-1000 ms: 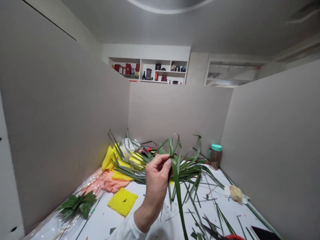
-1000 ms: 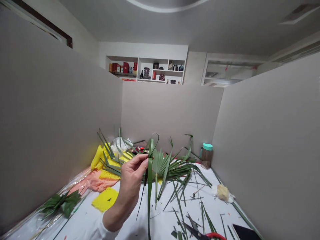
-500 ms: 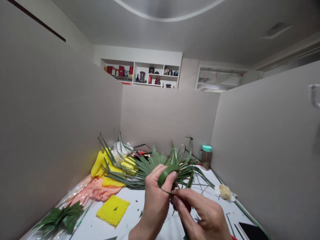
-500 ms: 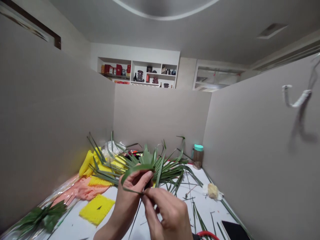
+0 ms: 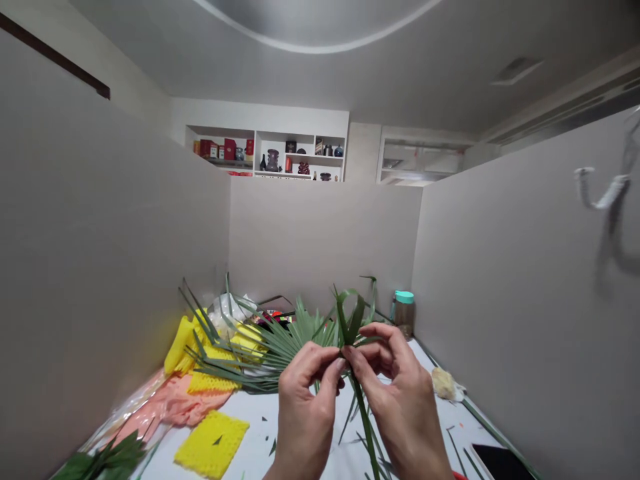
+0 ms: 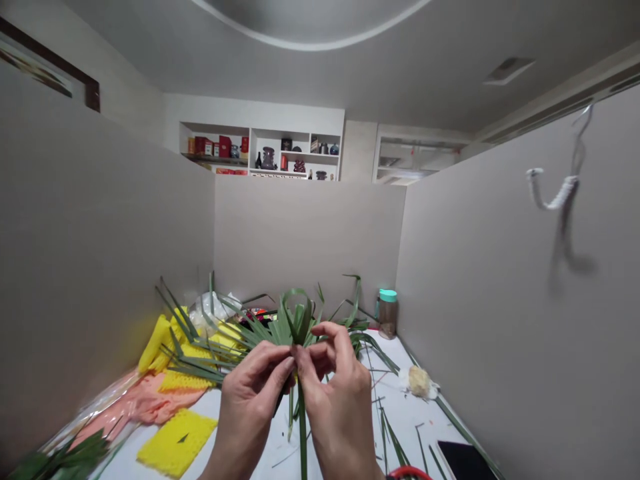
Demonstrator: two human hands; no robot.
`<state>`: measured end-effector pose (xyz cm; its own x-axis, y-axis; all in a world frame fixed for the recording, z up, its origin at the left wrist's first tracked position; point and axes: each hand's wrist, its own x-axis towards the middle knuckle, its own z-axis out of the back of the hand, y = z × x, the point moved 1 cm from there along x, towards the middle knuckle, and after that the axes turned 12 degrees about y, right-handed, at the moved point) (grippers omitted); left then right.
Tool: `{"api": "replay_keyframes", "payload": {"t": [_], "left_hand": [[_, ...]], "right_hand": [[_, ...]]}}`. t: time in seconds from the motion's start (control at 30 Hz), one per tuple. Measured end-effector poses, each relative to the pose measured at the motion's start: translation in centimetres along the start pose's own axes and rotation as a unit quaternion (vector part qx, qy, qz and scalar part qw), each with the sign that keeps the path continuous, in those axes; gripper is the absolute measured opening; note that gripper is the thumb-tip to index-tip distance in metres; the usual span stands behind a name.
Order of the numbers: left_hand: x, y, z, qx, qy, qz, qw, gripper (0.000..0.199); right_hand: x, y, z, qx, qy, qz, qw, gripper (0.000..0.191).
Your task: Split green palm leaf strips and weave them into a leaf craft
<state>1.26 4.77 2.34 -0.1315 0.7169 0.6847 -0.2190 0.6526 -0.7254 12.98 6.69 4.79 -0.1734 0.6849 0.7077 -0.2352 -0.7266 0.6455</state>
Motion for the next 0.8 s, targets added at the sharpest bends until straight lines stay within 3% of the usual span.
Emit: {"api": "replay_keyframes", "payload": {"t": [0.1, 0.2, 0.5, 0.63, 0.8], "left_hand": [[-0.1, 0.1, 0.0, 0.024, 0.000, -0.028, 0.999, 0.016], [-0.2, 0.2, -0.1, 0.034, 0.005, -0.043, 0.998, 0.019], [0.2, 0.2, -0.2, 0.004, -0.007, 0.005, 1.000, 0.013], [0.1, 0.1, -0.4, 0.004, -0.003, -0.010, 1.000, 0.014], [-0.1, 0.5, -0.4, 0.038, -0.020, -0.048, 0.998, 0.015]], "right_hand": [[-0.2, -0.5, -0.2, 0.084, 0.024, -0.060, 0.994, 0.031], [-0.4, -0.6, -0.4, 0.139, 0.042, -0.100, 0.984, 0.025], [-0.1, -0.6, -0.6, 0.228, 0.051, -0.144, 0.962, 0.030], [0.2, -1.0, -0.5, 0.281, 0.068, -0.153, 0.945, 0.031], [-0.6, -0.8, -1.3, 0.316, 0.033, -0.164, 0.934, 0.032]]}}
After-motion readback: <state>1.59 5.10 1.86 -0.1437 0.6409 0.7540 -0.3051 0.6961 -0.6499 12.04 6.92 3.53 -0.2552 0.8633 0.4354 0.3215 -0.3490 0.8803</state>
